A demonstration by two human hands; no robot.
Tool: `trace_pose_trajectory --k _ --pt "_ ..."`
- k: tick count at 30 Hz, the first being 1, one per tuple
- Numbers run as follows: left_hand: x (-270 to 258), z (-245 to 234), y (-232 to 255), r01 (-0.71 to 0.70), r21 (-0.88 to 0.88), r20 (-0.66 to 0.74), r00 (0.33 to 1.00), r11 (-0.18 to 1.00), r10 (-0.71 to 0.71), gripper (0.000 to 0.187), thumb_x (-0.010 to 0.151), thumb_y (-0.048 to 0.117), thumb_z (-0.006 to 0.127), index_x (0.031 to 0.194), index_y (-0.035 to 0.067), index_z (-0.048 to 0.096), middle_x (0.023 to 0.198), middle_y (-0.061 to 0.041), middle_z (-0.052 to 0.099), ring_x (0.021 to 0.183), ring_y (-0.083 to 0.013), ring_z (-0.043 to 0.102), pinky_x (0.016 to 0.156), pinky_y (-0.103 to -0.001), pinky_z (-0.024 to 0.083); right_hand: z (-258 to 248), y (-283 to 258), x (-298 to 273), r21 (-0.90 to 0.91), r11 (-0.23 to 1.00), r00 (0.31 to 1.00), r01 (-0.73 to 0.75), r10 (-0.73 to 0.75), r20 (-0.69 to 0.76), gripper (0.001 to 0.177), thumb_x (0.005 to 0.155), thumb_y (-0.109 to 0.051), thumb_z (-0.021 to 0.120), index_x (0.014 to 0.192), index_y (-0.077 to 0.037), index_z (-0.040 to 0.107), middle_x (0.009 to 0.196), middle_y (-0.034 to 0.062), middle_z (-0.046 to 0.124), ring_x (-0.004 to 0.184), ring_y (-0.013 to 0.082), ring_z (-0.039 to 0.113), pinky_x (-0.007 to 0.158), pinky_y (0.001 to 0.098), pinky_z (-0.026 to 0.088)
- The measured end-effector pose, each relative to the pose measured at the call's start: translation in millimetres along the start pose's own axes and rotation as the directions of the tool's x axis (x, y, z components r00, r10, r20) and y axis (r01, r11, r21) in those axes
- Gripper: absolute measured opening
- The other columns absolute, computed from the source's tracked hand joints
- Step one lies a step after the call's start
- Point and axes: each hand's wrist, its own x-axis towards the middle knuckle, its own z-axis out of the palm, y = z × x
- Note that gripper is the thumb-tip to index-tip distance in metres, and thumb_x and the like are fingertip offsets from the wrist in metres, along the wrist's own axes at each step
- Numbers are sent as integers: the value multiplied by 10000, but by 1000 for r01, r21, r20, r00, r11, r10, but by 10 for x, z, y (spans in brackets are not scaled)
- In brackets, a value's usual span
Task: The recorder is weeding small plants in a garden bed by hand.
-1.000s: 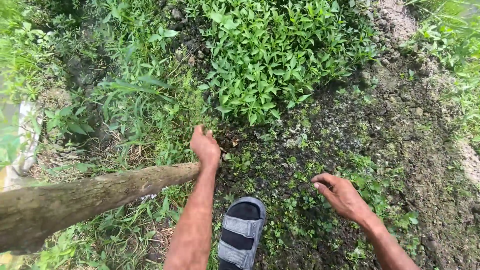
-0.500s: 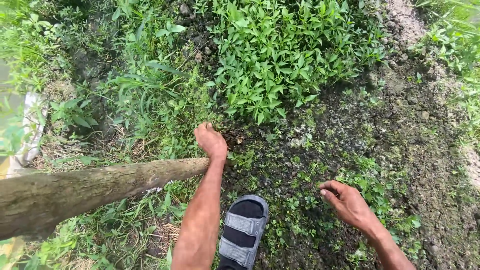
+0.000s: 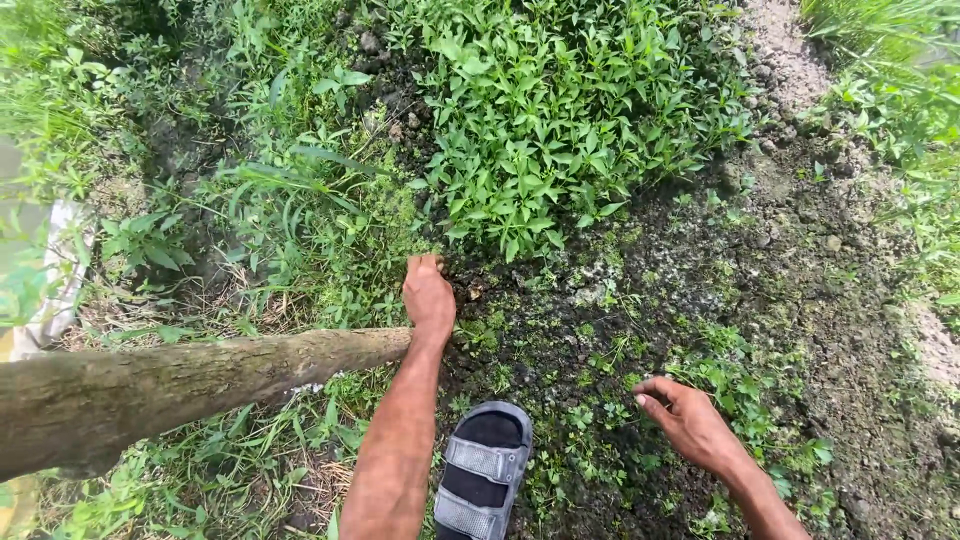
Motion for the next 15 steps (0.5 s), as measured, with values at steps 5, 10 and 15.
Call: trace_pose_trajectory --k 5,10,15 --pt "-73 -128 183 71 82 3 997 994 -72 271 957 -63 425 1154 -34 608 1090 -178 557 762 -231 599 555 -327 547 -96 -162 -112 -33 998 998 -50 52 39 320 968 -350 565 1196 -193 726 1150 37 788 1015 187 754 914 400 621" --pt "-837 -753 308 -130 -30 286 949 991 133 191 1057 44 366 1077 -5 549 1010 -146 509 655 -224 557 500 -378 520 -270 -81 -134 -48 988 986 -145 149 69 325 977 -362 552 1219 -221 717 1164 45 786 1006 232 759 920 426 630" --pt "-1416 -1420 -584 -544 305 750 643 782 154 301 964 243 504 1176 36 554 1027 -149 621 833 -272 657 669 -428 581 -578 -219 -255 -306 929 955 -207 260 144 326 1057 -360 489 1277 -227 689 998 212 742 882 366 686 805 483 606"
